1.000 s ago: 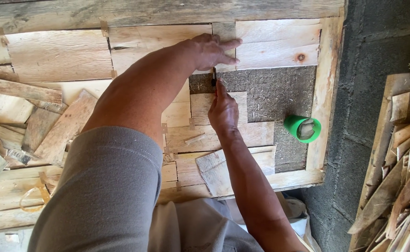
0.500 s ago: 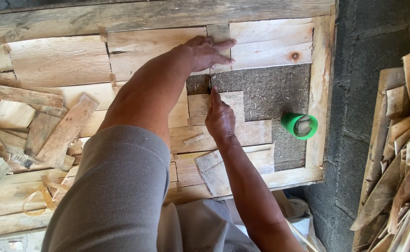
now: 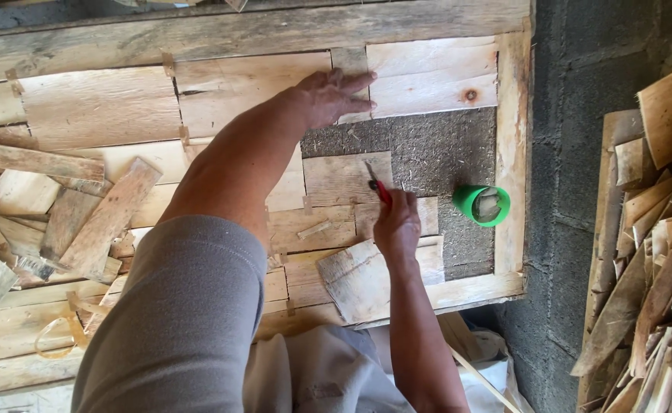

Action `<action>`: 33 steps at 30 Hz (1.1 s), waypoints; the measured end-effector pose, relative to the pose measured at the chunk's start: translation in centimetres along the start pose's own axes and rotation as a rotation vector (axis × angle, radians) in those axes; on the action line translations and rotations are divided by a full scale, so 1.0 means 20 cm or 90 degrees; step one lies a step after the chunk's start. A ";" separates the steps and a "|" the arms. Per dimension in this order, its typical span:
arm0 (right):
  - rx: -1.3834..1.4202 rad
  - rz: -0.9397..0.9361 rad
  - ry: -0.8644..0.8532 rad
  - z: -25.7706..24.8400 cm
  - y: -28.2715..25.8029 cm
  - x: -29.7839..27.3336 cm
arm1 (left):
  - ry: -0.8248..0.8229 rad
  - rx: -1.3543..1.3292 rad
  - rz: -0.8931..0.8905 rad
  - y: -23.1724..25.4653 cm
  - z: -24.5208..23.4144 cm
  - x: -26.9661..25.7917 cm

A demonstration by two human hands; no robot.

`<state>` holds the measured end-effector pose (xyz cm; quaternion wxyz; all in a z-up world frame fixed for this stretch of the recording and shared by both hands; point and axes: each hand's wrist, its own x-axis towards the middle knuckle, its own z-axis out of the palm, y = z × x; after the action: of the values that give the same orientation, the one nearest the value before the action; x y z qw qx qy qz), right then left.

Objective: Fitting and taping wood veneer pieces onto a base panel to create a pattern.

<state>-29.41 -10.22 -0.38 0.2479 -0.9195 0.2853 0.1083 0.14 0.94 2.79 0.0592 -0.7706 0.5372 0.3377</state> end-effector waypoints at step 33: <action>-0.020 0.066 0.107 -0.22 0.34 -0.30 | -0.057 0.084 -0.045 0.11 -0.01 0.02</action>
<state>-37.89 -14.46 2.67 0.2027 -0.9130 0.3507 0.0479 -1.63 -0.38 3.40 0.1453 -0.7677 0.5275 0.3335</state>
